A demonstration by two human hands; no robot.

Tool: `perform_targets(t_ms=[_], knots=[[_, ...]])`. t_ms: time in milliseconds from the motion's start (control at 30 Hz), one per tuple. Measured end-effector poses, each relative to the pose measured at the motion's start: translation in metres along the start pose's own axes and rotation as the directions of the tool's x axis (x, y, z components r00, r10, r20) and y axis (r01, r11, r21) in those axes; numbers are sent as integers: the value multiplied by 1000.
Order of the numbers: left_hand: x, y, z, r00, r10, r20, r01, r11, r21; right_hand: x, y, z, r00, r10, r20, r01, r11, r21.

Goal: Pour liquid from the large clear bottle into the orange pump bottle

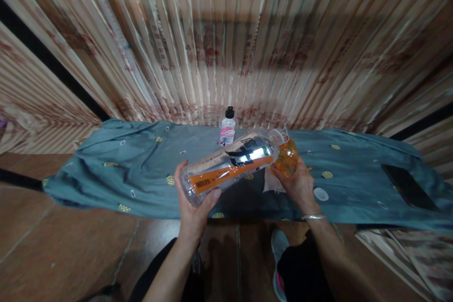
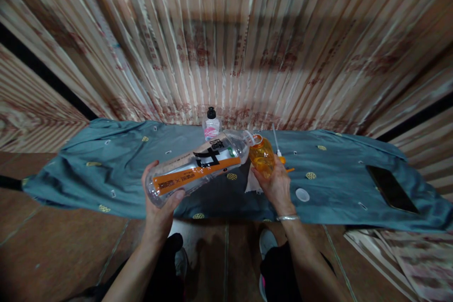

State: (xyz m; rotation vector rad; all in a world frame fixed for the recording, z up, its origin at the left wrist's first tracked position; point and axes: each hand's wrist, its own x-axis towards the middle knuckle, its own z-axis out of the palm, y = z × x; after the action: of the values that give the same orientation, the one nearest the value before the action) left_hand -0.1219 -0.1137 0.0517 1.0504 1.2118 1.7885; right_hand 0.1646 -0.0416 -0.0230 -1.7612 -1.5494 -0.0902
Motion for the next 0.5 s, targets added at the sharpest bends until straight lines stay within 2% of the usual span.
perform_targets(t_ms=[300, 500], knots=[[-1, 7, 4, 998, -30, -46, 29, 999, -30, 1, 1, 1, 1000, -5, 0, 5, 1000, 23], [2, 4, 1, 1000, -5, -4, 5, 1000, 14, 1, -1, -1, 1000, 22, 6, -22, 1000, 20]])
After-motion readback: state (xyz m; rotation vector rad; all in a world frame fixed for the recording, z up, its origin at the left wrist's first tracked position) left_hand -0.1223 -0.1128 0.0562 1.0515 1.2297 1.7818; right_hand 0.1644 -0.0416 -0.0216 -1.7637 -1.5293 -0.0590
